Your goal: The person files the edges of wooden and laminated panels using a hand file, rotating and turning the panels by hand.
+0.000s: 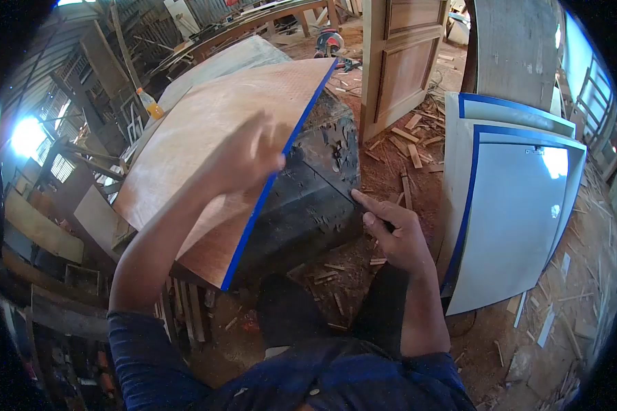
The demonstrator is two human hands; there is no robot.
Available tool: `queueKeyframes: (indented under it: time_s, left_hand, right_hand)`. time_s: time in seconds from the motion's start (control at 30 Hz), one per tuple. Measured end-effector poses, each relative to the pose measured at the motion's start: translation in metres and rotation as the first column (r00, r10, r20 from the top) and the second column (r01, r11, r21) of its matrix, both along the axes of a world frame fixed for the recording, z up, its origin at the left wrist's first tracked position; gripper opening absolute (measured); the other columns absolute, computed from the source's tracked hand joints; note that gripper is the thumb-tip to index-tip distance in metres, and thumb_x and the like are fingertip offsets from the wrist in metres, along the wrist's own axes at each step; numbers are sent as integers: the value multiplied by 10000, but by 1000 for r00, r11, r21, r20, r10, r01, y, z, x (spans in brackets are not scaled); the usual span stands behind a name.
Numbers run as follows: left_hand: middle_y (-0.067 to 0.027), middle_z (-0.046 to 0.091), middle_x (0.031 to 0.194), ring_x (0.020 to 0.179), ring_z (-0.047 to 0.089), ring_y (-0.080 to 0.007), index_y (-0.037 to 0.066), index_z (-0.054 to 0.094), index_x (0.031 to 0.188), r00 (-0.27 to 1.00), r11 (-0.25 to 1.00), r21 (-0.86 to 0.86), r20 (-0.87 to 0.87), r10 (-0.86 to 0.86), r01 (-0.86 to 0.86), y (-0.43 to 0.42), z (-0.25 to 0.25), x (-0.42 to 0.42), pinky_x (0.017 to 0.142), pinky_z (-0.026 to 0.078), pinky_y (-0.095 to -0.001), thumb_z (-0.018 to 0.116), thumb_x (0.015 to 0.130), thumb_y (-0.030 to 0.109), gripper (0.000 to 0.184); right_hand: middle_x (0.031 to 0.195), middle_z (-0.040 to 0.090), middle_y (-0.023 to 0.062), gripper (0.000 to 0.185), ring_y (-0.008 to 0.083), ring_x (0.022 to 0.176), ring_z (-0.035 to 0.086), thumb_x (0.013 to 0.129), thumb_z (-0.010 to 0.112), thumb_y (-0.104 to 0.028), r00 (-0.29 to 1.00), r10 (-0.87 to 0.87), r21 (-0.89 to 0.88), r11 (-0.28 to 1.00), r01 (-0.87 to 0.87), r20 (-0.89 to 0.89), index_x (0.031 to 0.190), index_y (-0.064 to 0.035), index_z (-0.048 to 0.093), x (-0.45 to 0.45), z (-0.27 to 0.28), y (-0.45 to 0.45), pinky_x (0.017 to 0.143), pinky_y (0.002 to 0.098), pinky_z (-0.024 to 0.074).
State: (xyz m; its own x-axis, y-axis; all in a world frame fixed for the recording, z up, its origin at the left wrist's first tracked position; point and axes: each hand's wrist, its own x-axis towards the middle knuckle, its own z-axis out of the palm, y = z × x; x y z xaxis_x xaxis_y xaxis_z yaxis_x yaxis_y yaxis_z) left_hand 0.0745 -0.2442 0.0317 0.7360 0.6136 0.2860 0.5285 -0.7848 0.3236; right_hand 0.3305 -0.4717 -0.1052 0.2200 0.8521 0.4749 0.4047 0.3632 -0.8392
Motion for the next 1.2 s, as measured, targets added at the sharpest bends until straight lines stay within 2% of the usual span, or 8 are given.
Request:
queueKeyframes:
  time_s: [0.17,0.3,0.5,0.6,0.73,0.93,1.03,1.2]
  left_hand:
    - [-242,665,1506,1444,609,-375,0,640,1480,979,983,131,177,104,-128,49,18,-7,1205,471,-453,773,1011,314,580]
    - [-253,650,1531,1449,601,-407,-10,628,1497,990,975,-214,-140,30,-59,-1,34,-63,1218,463,-475,761,1019,441,670]
    - [-246,275,1809,1697,172,-456,-54,259,1727,936,981,-34,-293,-194,193,-144,5,-99,1394,91,-470,528,994,831,1180]
    - [-239,404,1752,1650,333,-439,-27,327,1715,856,926,-86,-358,-373,368,-181,20,-82,1390,156,-509,622,986,766,1116]
    - [-189,689,1508,1369,684,-387,15,571,1587,782,737,-341,-11,-623,583,-183,-3,-91,1198,492,-604,802,965,565,861]
    - [-233,679,1483,1322,697,-409,-33,541,1574,976,957,271,152,-153,107,-135,-12,-151,1146,528,-562,936,752,632,1128]
    - [-234,703,1458,1373,665,-435,-55,568,1546,978,918,345,137,156,-195,-127,-20,-148,1189,499,-575,993,622,569,1193]
    - [-262,674,1501,1446,609,-459,-70,473,1608,982,935,310,134,134,-170,-104,-54,-170,1239,465,-540,882,766,171,967]
  right_hand:
    - [1073,794,128,447,190,933,704,1051,690,-11,999,-32,-28,999,32,16,1489,-95,721,-12,2,-8,925,364,567]
    - [917,733,106,468,209,814,669,1015,720,17,987,118,70,989,-127,112,1471,-87,733,-45,-3,-11,799,365,558]
    - [883,669,86,465,182,787,622,1019,714,23,999,15,157,987,-11,-28,1479,-52,718,-59,-14,0,751,319,514]
    - [907,669,79,449,126,832,615,1047,693,10,994,-53,94,994,61,-91,1492,-46,706,-52,-10,7,785,275,501]
    - [906,678,77,463,171,799,632,1015,709,29,1000,6,115,993,-7,10,1472,-48,722,-55,-2,6,771,286,517]
    - [883,656,89,629,254,653,658,930,735,-10,909,182,70,972,-223,375,1525,-208,695,-75,28,-11,574,379,553]
    - [864,599,97,700,272,638,674,932,716,-80,691,337,-222,942,-253,640,1584,-321,633,-75,94,-41,537,421,556]
    - [899,629,162,691,351,722,723,952,635,-94,604,311,-307,945,-113,734,1595,-347,606,-84,116,-10,603,498,588]
